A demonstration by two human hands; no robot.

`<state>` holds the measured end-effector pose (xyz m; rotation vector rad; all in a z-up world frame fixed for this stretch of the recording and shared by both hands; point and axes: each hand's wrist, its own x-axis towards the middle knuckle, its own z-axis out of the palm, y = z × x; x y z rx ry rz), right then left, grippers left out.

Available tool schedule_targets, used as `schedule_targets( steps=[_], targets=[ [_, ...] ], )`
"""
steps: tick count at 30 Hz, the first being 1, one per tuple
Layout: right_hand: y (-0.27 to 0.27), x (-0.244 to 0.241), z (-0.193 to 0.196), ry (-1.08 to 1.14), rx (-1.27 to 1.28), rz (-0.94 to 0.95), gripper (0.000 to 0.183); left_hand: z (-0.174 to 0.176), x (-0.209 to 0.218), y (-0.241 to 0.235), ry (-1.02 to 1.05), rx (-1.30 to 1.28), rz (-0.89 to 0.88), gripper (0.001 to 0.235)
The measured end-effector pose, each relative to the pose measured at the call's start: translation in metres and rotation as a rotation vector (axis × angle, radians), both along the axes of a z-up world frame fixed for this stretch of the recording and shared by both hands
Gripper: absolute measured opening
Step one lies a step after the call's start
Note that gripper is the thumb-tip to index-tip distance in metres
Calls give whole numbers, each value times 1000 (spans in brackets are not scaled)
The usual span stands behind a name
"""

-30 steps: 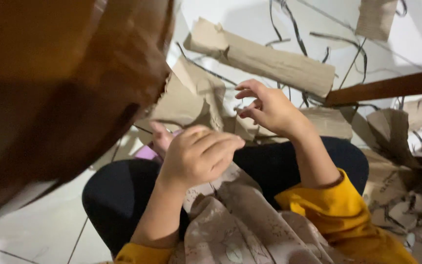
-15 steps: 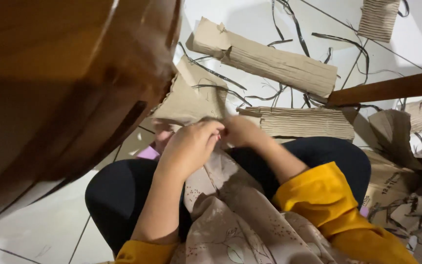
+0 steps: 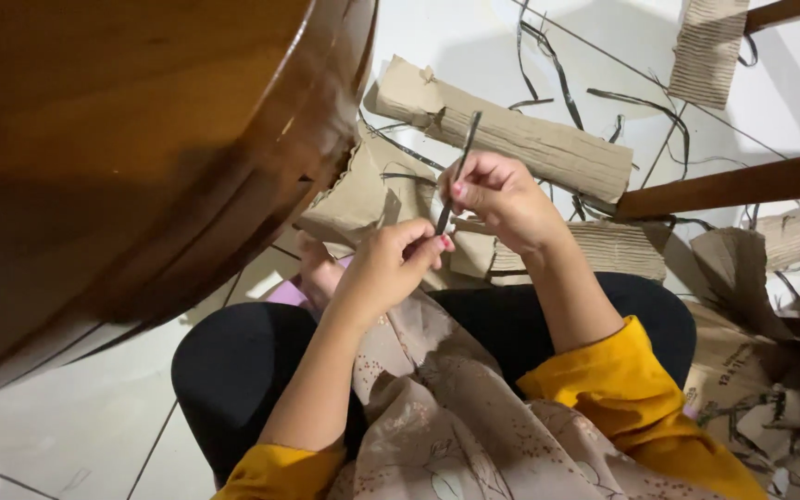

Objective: Wrapping the legs of a wooden stool with cardboard and securing them with plastic ties for protection.

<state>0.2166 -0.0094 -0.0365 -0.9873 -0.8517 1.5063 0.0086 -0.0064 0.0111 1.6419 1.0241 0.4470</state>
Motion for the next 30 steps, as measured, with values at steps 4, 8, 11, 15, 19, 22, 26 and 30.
schedule_targets(
  steps=[4, 8, 11, 15, 19, 22, 26, 30],
  targets=[
    [5, 7, -1, 92, -63, -74, 15, 18, -6, 4, 2, -94, -16, 17],
    [1, 24, -17, 4, -78, -50, 15, 9, -6, 5, 186, -127, -169, 16],
    [-10, 41, -8, -181, -89, -17, 8, -7, -4, 4, 291, -77, -267, 17],
    [-22, 69, 6, -328, -137, -25, 3, -15, 0, 3, 259, -25, -235, 15],
    [-32, 76, 39, -410, -140, 60, 4, -2, 8, 7, 279, -148, -196, 19],
    [-29, 77, 69, -677, -229, 383, 6, 3, 6, 11, 233, -217, -114, 22],
    [-26, 85, 64, -789, -296, 452, 9, 2, -3, 13, 273, -158, -57, 21],
    [-21, 74, 73, -657, -142, 383, 30, -9, 6, -1, 41, -164, -46, 20]
  ],
)
